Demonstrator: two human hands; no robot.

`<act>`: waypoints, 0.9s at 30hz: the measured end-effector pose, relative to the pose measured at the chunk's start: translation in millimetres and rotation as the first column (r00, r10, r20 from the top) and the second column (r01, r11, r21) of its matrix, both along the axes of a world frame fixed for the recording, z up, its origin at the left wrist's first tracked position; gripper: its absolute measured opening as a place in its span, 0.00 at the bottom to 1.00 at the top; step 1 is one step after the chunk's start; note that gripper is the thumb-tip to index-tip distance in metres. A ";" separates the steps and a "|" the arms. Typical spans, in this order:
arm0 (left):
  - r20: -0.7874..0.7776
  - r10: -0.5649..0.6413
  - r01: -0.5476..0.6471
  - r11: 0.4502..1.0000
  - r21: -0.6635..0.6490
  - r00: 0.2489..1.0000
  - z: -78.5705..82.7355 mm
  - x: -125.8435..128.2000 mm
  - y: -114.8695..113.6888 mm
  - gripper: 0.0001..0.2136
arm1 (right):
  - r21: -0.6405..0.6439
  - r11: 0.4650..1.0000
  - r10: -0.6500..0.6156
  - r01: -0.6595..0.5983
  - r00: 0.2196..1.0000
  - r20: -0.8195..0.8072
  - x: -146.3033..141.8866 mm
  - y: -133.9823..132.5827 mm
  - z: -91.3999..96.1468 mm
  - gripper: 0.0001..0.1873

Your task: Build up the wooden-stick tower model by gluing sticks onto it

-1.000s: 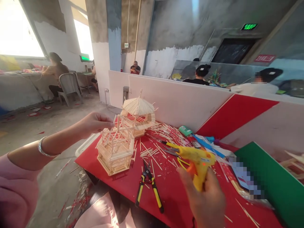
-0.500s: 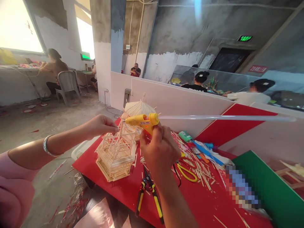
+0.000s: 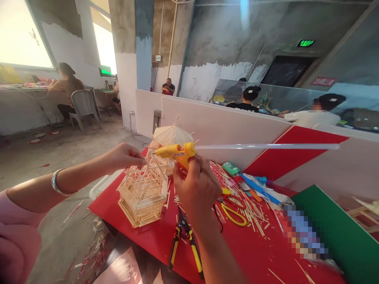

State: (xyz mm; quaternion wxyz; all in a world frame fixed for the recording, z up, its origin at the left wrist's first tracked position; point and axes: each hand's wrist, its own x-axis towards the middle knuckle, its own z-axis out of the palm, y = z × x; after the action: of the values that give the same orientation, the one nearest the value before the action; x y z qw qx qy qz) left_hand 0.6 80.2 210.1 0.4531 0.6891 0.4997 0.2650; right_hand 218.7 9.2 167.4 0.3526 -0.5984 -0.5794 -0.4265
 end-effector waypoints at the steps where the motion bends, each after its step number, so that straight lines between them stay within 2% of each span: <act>1: 0.000 -0.005 0.005 1.000 0.000 1.000 0.4 0.3 -0.3 0.08 | 0.003 1.000 0.001 -0.001 1.000 0.003 0.5 0.2 -0.9 0.15; 16: 0.021 0.002 -0.001 1.000 -0.028 1.000 0.4 2.3 -1.0 0.08 | -0.062 0.998 -0.001 -0.003 0.999 -0.050 5.8 1.1 -7.9 0.18; 27: 0.026 0.004 -0.003 1.000 -0.023 1.000 -0.8 1.9 -0.8 0.09 | -0.022 1.000 -0.004 0.004 1.000 -0.019 6.9 -1.6 -9.5 0.18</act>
State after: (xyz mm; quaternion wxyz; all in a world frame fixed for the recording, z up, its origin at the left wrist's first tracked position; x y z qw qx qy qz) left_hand 2.5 79.5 209.3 0.4670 0.6794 0.4980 0.2690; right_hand 225.5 7.6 157.9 0.3508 -0.6074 -0.5793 -0.4152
